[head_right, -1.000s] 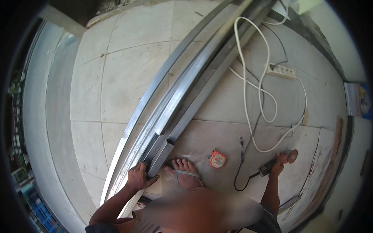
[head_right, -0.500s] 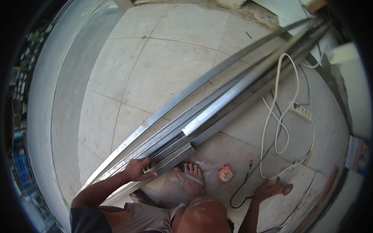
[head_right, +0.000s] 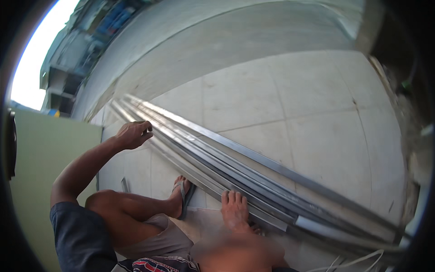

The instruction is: Cutting metal profiles using an angle grinder.

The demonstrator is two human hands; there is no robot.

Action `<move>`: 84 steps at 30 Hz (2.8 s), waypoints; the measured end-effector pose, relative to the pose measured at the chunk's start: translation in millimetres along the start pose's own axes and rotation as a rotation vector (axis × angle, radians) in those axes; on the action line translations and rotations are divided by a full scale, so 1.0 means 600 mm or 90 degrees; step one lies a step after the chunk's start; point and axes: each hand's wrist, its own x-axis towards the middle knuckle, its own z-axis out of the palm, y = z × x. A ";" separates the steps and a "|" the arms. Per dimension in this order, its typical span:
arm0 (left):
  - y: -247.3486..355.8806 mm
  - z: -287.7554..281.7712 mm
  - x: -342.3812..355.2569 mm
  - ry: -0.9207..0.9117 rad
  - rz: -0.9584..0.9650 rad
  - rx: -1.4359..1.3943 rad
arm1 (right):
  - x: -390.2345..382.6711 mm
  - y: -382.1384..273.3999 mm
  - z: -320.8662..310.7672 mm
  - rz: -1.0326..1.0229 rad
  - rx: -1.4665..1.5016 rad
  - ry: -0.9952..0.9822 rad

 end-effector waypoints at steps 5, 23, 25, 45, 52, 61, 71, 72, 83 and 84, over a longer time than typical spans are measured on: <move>-0.116 0.085 -0.177 -0.008 -0.197 -0.103 | 0.011 0.000 0.022 -0.007 -0.149 -0.018; -0.524 0.480 -0.027 0.413 -0.168 -0.140 | 0.126 -0.112 -0.220 0.213 -0.013 -0.241; -0.551 0.474 -0.004 0.465 -0.169 -0.154 | 0.150 -0.137 -0.232 0.241 -0.126 -0.274; -0.473 0.377 -0.001 0.433 0.298 -0.177 | -0.168 -0.150 -0.315 0.438 -0.499 0.012; -0.313 0.366 -0.069 0.411 0.290 -0.238 | -0.175 -0.139 -0.366 0.582 -0.419 -0.071; -0.090 0.362 -0.158 0.305 0.367 -0.235 | -0.327 -0.067 -0.310 0.481 -0.344 -0.186; 0.278 0.453 -0.171 0.173 0.553 -0.114 | -0.677 0.139 -0.221 0.580 -0.479 0.013; 0.296 0.458 -0.176 0.189 0.553 -0.088 | -0.686 0.135 -0.211 0.618 -0.458 0.036; 0.357 0.480 -0.219 0.199 0.521 -0.065 | -0.575 -0.121 0.091 0.611 -0.121 0.352; 0.367 0.484 -0.225 0.193 0.514 -0.084 | -0.558 -0.126 0.111 0.684 -0.103 0.356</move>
